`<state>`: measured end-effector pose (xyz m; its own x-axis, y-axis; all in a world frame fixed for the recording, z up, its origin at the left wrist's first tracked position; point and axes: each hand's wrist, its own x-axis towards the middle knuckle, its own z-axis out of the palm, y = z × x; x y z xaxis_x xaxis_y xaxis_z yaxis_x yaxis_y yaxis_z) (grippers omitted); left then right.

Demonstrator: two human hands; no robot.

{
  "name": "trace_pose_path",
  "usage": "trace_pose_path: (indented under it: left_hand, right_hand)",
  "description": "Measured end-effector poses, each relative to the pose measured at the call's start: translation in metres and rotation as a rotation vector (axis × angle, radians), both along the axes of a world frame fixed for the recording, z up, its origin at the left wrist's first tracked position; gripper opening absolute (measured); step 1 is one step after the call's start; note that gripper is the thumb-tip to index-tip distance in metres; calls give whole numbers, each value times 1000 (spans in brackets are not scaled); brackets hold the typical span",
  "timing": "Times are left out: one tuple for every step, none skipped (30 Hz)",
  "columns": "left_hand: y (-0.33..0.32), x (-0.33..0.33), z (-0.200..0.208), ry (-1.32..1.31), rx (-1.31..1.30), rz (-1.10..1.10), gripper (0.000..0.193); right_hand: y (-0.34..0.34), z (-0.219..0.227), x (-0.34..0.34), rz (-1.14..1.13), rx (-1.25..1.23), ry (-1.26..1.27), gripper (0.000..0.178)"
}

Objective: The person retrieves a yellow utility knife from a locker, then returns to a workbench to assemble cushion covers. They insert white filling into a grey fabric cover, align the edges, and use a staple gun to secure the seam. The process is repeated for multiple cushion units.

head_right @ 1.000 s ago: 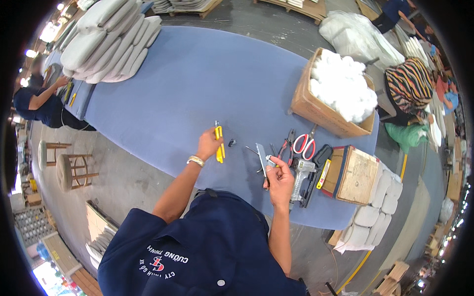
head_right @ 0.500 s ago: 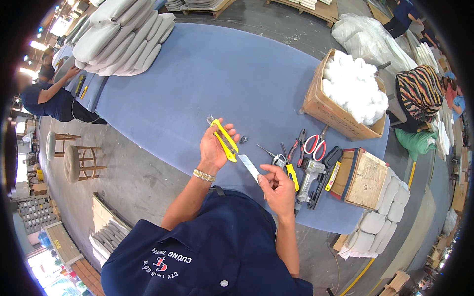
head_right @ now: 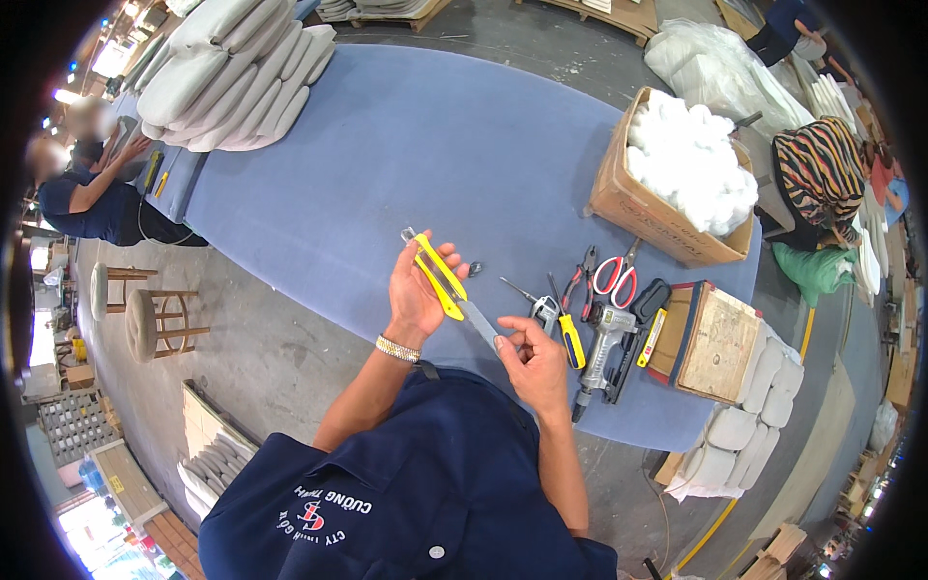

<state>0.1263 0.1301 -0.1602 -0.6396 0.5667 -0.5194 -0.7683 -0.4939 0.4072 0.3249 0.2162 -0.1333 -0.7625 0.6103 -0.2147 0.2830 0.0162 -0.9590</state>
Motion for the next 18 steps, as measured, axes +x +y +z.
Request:
trace_pose_path:
  left_hand:
    - [0, 1, 0, -4, 4, -3, 35]
    - [1, 1, 1, -9, 7, -7, 35]
    - [1, 2, 1, -5, 9, -13, 36]
    - [2, 2, 3, -1, 11, -18, 36]
    - [2, 3, 3, 2, 14, -24, 37]
    - [2, 3, 3, -1, 22, -29, 38]
    - [3, 3, 3, -4, 30, -33, 39]
    - [3, 3, 3, -6, 38, -37, 40]
    - [3, 4, 2, -4, 41, -41, 41]
    - [2, 4, 2, -3, 44, -45, 42]
    - [3, 5, 3, -2, 47, -50, 43]
    - [3, 6, 5, 0, 39, -47, 44]
    - [4, 8, 6, 3, 32, -45, 45]
    - [5, 10, 8, 5, 26, -43, 46]
    - [6, 12, 8, 8, 28, -46, 47]
    - [6, 13, 8, 12, 30, -50, 48]
    - [7, 16, 8, 11, 35, -52, 49]
    - [7, 18, 7, 20, 35, -54, 50]
  right_hand:
    - [0, 0, 0, 3, 7, -2, 26]
    - [0, 0, 1, 3, 10, -1, 26]
    - [0, 0, 1, 2, 14, 0, 26]
    - [0, 0, 1, 2, 18, 1, 26]
    - [-1, 2, 0, -17, 5, -2, 25]
    - [-2, 4, -1, -37, -9, -4, 25]
    - [-3, 5, -2, -56, -22, -6, 24]
    - [-3, 5, -3, -54, -18, -9, 24]
    - [-3, 5, -3, -51, -13, -12, 24]
    - [-3, 6, -3, -48, -9, -15, 24]
    - [-3, 6, -4, -47, -11, -14, 24]
    - [-3, 7, -4, -46, -13, -12, 24]
    - [-4, 8, -5, -46, -15, -11, 24]
    - [-4, 6, -5, -45, -15, -2, 24]
    - [-4, 3, -5, -46, -14, 6, 24]
    - [-4, 2, -6, -46, -14, 15, 24]
    - [-4, 4, -7, -51, -40, 23, 23]
    - [-4, 7, -9, -56, -67, 30, 23]
